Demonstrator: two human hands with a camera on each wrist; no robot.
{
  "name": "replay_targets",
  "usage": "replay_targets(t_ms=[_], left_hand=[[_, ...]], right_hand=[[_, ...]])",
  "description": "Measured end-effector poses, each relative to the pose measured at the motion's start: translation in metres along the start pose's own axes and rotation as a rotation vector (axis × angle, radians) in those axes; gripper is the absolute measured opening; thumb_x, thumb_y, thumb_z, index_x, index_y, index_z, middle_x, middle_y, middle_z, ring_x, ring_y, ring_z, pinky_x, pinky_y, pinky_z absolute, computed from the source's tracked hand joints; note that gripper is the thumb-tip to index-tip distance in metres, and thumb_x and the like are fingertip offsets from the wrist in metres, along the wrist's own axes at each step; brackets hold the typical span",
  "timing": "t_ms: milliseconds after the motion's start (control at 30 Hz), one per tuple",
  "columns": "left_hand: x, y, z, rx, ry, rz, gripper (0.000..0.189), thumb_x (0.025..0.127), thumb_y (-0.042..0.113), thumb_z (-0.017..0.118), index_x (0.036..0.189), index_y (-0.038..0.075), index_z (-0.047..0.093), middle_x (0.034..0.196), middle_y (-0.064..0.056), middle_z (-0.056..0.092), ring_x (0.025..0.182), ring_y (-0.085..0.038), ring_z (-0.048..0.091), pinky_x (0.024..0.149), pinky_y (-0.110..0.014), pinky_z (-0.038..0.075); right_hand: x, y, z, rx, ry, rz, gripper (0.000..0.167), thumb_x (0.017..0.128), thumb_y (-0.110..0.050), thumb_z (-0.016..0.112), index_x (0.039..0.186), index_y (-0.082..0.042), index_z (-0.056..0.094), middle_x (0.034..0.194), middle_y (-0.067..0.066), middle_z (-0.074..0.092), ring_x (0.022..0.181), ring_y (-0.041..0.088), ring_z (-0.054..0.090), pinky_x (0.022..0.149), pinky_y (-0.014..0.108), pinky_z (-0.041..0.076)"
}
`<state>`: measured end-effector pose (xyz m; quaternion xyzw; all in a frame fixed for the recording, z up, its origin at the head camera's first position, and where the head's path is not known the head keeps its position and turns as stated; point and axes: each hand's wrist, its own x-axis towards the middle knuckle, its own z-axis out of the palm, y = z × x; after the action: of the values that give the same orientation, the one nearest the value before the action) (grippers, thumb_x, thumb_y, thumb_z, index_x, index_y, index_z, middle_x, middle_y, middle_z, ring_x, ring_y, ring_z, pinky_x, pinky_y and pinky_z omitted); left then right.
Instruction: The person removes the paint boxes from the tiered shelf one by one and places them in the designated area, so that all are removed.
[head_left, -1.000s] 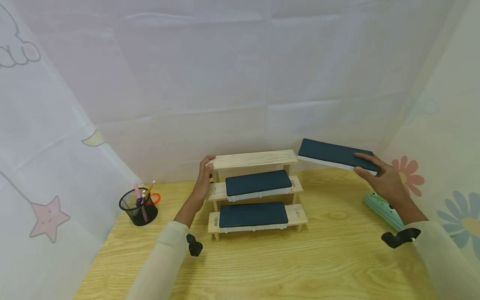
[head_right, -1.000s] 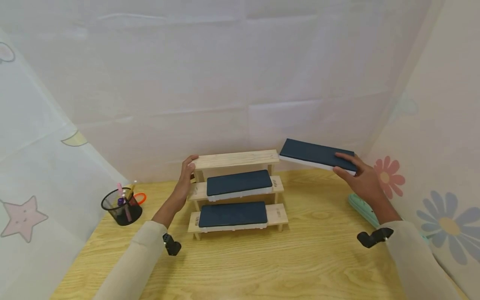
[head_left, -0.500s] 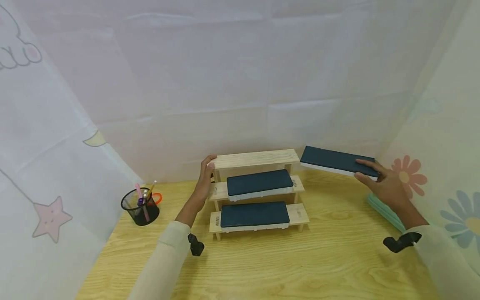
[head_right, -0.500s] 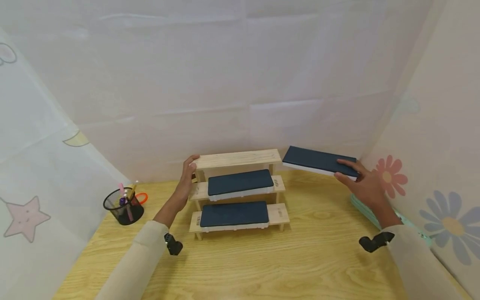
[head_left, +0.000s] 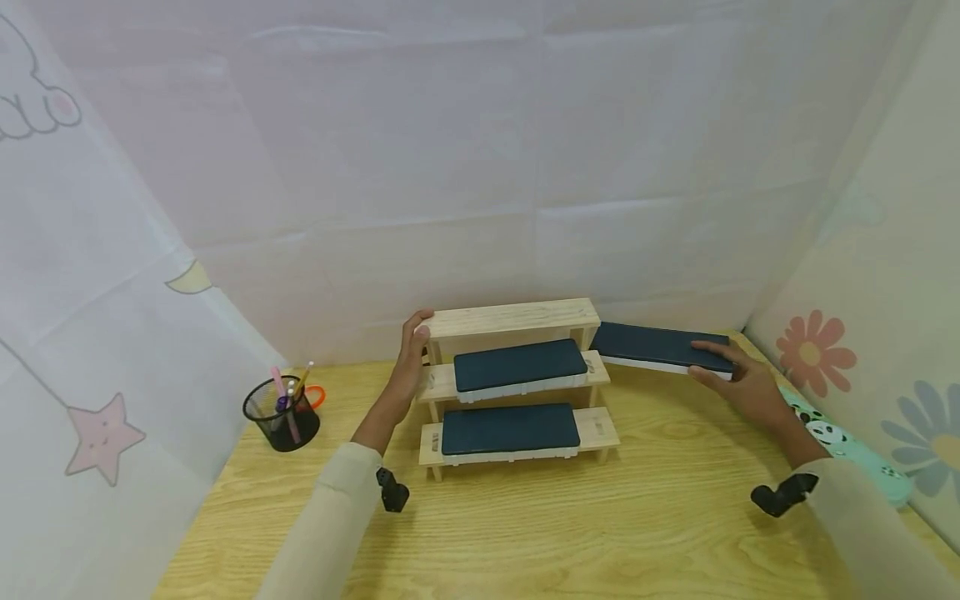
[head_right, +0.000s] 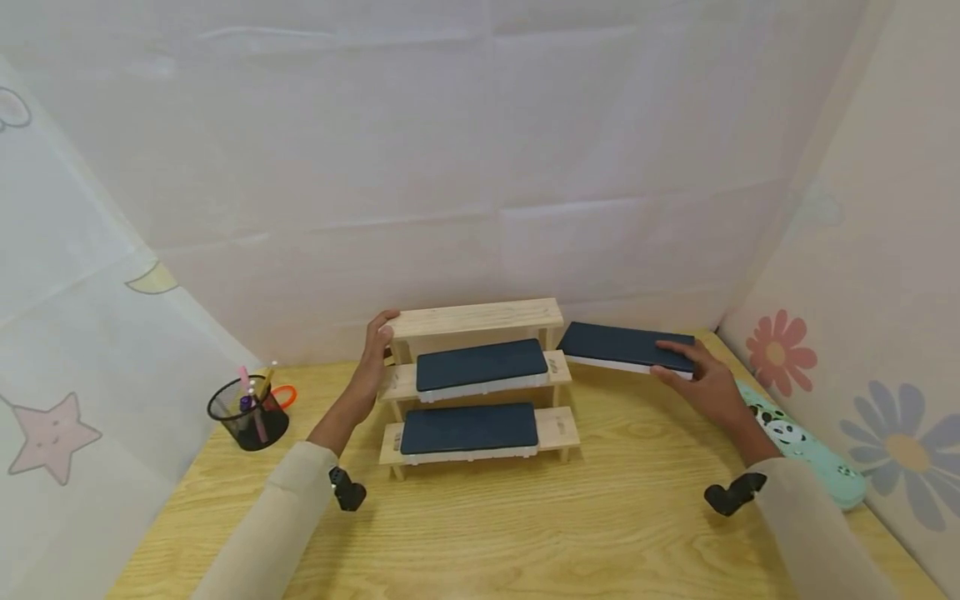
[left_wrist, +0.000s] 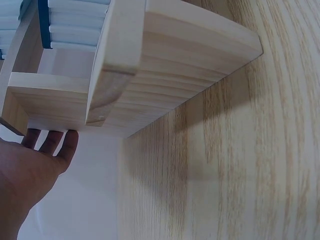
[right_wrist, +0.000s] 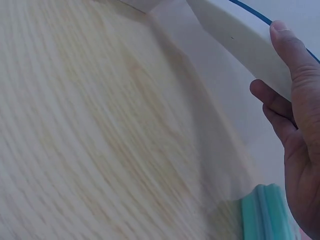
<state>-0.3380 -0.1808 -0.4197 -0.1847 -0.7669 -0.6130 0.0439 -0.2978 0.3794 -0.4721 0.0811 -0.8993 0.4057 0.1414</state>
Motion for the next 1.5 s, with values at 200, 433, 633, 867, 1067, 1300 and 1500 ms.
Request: replay_targets(t_ms=[200, 433, 633, 867, 1067, 1300, 1500], left_hand=[[0.007, -0.02, -0.001, 0.034, 0.04, 0.02, 0.049, 0.11, 0.044, 0.022, 0.157, 0.03, 0.021, 0.163, 0.007, 0.006, 0.15, -0.027, 0.009, 0.111, -0.068, 0.013], [0.008, -0.025, 0.0, 0.038, 0.041, 0.025, 0.047, 0.11, 0.047, 0.022, 0.155, 0.034, 0.023, 0.161, 0.011, 0.007, 0.149, -0.024, 0.01, 0.112, -0.066, 0.016], [0.007, -0.017, 0.0, 0.02, 0.028, 0.017, 0.048, 0.111, 0.042, 0.022, 0.157, 0.03, 0.021, 0.163, 0.008, 0.005, 0.15, -0.026, 0.007, 0.112, -0.067, 0.012], [-0.001, 0.009, 0.001, 0.011, 0.001, -0.001, 0.049, 0.111, 0.03, 0.022, 0.158, 0.019, 0.019, 0.164, -0.003, 0.003, 0.15, -0.031, 0.008, 0.113, -0.066, 0.014], [-0.005, 0.013, 0.002, 0.022, -0.002, -0.005, 0.049, 0.111, 0.03, 0.022, 0.158, 0.016, 0.019, 0.164, -0.005, 0.004, 0.15, -0.031, 0.007, 0.113, -0.066, 0.013], [-0.005, 0.012, 0.001, 0.022, -0.007, 0.02, 0.049, 0.111, 0.029, 0.022, 0.158, 0.015, 0.018, 0.164, -0.006, 0.003, 0.15, -0.031, 0.008, 0.112, -0.066, 0.015], [-0.004, 0.011, 0.0, 0.014, -0.01, -0.001, 0.049, 0.111, 0.031, 0.023, 0.159, 0.018, 0.019, 0.164, -0.002, 0.003, 0.15, -0.031, 0.006, 0.113, -0.066, 0.012]], right_hand=[[0.0, 0.006, 0.01, -0.019, -0.051, 0.003, 0.057, 0.095, -0.044, 0.069, 0.147, -0.033, 0.051, 0.165, 0.021, 0.004, 0.043, 0.024, 0.031, 0.041, 0.037, 0.036], [-0.003, 0.019, 0.019, -0.035, -0.075, 0.036, 0.056, 0.095, -0.046, 0.069, 0.146, -0.032, 0.052, 0.165, 0.023, 0.003, 0.044, 0.02, 0.032, 0.043, 0.035, 0.037], [-0.004, 0.019, 0.019, -0.037, -0.137, 0.051, 0.061, 0.096, -0.048, 0.067, 0.151, -0.029, 0.047, 0.165, 0.023, -0.003, 0.066, 0.042, 0.055, 0.053, 0.038, 0.045], [-0.003, 0.013, 0.014, -0.017, -0.206, 0.04, 0.067, 0.092, -0.041, 0.074, 0.15, -0.02, 0.048, 0.162, 0.027, 0.016, 0.132, 0.06, 0.033, 0.089, 0.066, 0.044], [-0.003, 0.016, 0.015, -0.05, -0.23, 0.019, 0.069, 0.091, -0.037, 0.077, 0.149, -0.014, 0.049, 0.157, 0.03, 0.026, 0.131, 0.059, 0.035, 0.092, 0.068, 0.041], [-0.001, 0.017, 0.018, -0.045, -0.258, 0.046, 0.07, 0.091, -0.037, 0.076, 0.15, -0.011, 0.047, 0.157, 0.035, 0.021, 0.132, 0.061, 0.032, 0.092, 0.069, 0.041], [0.0, 0.015, 0.023, -0.144, -0.242, 0.016, 0.07, 0.09, -0.036, 0.077, 0.147, -0.005, 0.05, 0.154, 0.045, 0.008, 0.129, 0.071, 0.024, 0.093, 0.077, 0.034]])
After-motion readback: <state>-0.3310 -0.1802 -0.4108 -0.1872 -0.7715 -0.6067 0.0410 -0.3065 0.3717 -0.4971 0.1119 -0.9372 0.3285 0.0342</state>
